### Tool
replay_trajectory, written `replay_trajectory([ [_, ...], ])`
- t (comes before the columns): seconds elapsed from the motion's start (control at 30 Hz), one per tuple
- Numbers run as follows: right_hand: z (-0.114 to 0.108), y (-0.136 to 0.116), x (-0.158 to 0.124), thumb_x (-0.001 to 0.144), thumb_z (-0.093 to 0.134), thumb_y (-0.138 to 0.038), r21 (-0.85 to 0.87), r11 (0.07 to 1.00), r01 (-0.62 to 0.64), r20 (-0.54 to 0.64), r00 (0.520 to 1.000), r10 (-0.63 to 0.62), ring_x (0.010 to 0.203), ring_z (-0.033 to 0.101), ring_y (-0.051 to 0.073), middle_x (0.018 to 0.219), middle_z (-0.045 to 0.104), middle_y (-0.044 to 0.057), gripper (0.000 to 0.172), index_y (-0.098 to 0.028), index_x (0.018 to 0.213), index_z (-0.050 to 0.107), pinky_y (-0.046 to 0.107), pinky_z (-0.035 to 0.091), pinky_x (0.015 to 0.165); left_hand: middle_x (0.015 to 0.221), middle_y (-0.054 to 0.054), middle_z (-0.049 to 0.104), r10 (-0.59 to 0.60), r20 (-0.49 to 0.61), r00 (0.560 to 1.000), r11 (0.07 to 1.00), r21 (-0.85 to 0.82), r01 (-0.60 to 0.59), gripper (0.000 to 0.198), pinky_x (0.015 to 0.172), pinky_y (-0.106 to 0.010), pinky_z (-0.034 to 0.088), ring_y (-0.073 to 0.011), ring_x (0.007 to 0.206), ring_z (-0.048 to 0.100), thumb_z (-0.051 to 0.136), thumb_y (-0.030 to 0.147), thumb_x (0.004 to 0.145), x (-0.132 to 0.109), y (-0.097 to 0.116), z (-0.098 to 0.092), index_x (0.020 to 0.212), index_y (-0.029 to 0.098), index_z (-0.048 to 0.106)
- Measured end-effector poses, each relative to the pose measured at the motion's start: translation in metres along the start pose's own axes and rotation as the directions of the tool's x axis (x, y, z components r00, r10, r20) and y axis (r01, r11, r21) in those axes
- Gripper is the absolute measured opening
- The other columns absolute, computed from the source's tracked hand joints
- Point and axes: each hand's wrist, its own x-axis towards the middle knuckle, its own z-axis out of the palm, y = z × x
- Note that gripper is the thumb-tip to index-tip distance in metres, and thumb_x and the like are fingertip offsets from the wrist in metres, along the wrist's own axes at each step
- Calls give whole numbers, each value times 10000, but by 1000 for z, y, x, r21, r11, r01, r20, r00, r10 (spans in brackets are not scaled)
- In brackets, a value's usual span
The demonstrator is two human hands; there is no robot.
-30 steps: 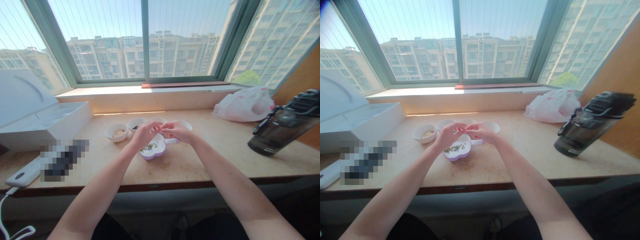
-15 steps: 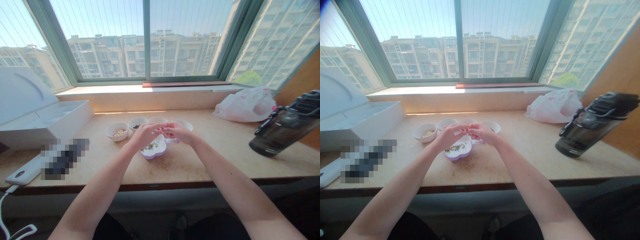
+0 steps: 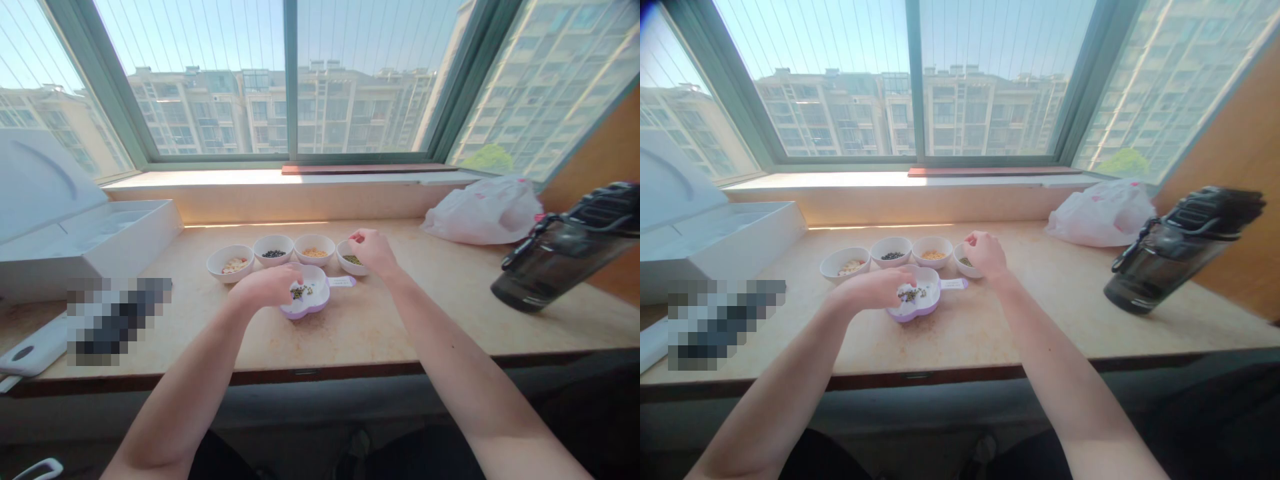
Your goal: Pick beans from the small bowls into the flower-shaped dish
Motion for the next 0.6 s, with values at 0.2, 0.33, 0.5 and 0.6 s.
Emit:
replay_trajectory([
  [0.2, 1, 4, 0, 811, 612, -230, -159, 985, -71, 11, 997, 73, 859, 696, 246, 893, 774, 97, 164, -208, 856, 768, 316, 487, 729, 974, -150, 696, -151, -72, 986, 981, 109, 158, 253, 714, -377, 554, -281, 814, 688, 543, 19, 741, -6, 20, 13, 905, 135, 696],
  [0.33, 3, 6, 1, 794, 611, -211, -203, 977, -62, 33, 997, 70, 856, 695, 246, 905, 778, 91, 162, -220, 838, 767, 317, 485, 714, 947, -168, 700, -168, -54, 984, 975, 136, 174, 222, 730, -392, 568, -290, 811, 702, 507, 17, 788, -4, 24, 19, 866, 121, 688],
  [0.5, 7, 12, 1, 776, 608, -176, -231, 971, -57, 46, 997, 69, 860, 693, 249, 864, 773, 83, 181, -231, 829, 772, 317, 484, 699, 895, -159, 696, -127, -187, 974, 986, 80, 144, 185, 713, -349, 561, -264, 786, 694, 518, 27, 817, 2, 12, 29, 879, 108, 673],
  [0.6, 7, 13, 2, 790, 602, -176, -230, 972, -48, 40, 997, 59, 882, 694, 246, 896, 776, 83, 200, -231, 866, 778, 314, 489, 712, 935, -162, 712, -85, -234, 968, 995, 25, 94, 186, 720, -341, 548, -272, 813, 697, 507, 18, 822, 5, 5, 29, 831, 125, 659],
])
